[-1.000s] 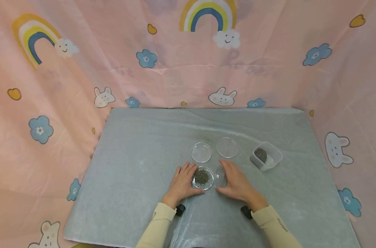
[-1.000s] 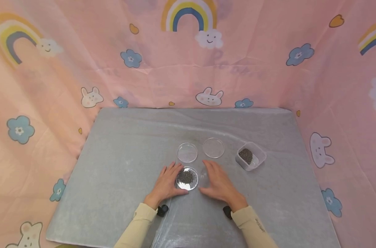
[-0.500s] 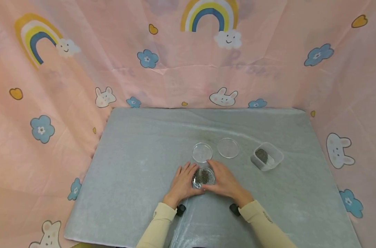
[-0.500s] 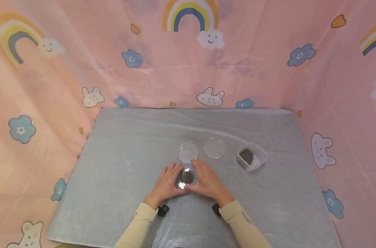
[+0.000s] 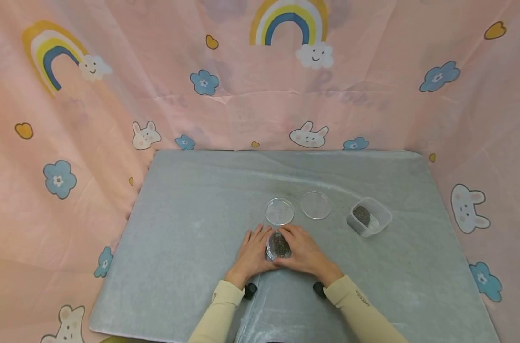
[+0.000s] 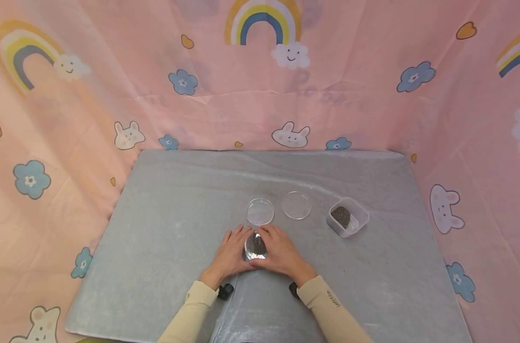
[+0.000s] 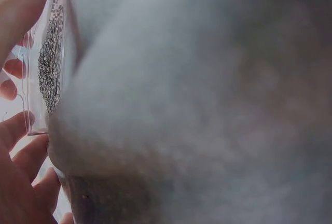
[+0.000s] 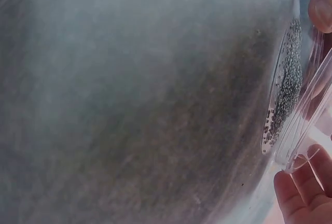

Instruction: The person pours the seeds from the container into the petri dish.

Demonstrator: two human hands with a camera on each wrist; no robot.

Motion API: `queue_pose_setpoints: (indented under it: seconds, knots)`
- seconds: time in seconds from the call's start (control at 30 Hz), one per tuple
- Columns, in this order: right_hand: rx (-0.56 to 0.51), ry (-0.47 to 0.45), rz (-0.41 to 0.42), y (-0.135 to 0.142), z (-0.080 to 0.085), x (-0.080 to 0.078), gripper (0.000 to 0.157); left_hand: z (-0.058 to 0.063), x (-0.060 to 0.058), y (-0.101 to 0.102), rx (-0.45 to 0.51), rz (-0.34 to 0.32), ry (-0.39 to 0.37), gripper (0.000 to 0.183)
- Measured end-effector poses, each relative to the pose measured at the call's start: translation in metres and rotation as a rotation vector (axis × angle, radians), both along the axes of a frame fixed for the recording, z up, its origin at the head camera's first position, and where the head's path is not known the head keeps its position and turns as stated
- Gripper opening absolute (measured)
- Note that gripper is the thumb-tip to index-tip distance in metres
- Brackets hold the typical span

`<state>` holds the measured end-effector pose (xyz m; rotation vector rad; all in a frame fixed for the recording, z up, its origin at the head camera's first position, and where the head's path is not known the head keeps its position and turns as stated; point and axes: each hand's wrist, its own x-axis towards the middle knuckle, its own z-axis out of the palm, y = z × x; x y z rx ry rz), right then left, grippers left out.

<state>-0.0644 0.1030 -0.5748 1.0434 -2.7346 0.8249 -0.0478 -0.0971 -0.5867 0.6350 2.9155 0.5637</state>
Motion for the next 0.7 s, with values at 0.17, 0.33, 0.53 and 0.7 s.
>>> queue_pose_setpoints:
  seconds: [0.17,0.33,0.53,0.7]
  knots:
    - [0.021,-0.018,-0.005,0.0005,-0.0008,0.001,0.085,-0.0002,-0.0002,0.0001,0.012,0.001,-0.001,0.094]
    - [0.0,-0.009,0.002,0.0008,-0.0018,0.001,0.08,-0.0008,-0.0006,-0.0002,0.025,0.004,-0.01,0.096]
    - [-0.022,-0.002,0.023,0.0002,-0.0017,0.0012,0.072,-0.002,-0.0005,-0.0002,0.051,0.02,-0.026,0.099]
    - [-0.026,0.0,0.025,0.0006,-0.0014,0.0012,0.062,-0.0047,-0.0007,0.0001,0.071,0.037,-0.026,0.098]
